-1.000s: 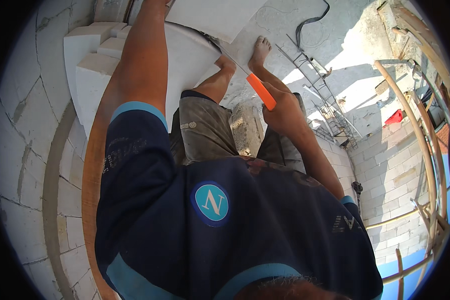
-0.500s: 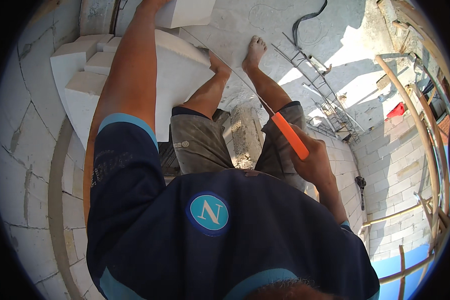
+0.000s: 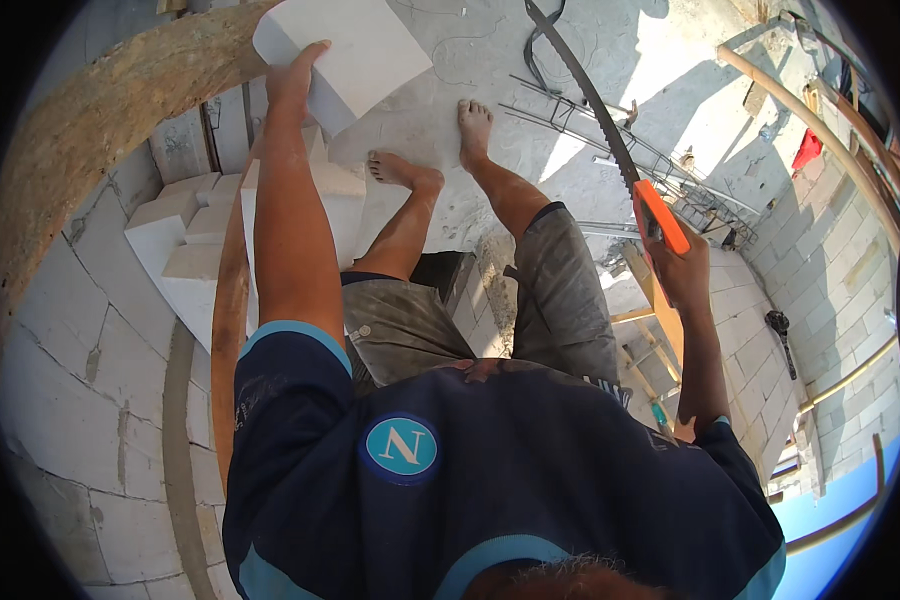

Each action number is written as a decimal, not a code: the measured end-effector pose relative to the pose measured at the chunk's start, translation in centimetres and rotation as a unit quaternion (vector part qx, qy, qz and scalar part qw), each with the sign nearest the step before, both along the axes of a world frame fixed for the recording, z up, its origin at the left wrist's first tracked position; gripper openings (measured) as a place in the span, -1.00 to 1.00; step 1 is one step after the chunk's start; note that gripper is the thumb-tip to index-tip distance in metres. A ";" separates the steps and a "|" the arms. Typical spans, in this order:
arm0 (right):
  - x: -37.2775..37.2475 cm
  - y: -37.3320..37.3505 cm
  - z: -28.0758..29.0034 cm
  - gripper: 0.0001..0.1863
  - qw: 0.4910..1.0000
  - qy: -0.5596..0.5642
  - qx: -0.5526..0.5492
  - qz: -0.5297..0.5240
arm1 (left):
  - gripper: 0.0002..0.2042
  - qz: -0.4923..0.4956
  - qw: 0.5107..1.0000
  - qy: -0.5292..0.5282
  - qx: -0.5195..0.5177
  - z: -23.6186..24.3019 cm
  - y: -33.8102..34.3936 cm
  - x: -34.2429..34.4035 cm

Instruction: The person holds a large white stone block with one hand and uses a hand saw to cut through it. They finish the cut and lift the separated stone piece.

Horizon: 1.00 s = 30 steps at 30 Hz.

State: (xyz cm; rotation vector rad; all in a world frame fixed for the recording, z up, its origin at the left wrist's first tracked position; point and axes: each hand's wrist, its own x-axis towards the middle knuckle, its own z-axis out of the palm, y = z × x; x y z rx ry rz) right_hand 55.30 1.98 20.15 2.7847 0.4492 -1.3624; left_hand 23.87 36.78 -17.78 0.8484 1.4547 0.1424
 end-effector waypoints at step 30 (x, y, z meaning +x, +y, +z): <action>0.6 2.8 -15.7 -0.43 0.962 0.000 0.272 -0.011 | -0.24 0.555 0.769 -0.075 -0.309 1.1 -18.4 11.3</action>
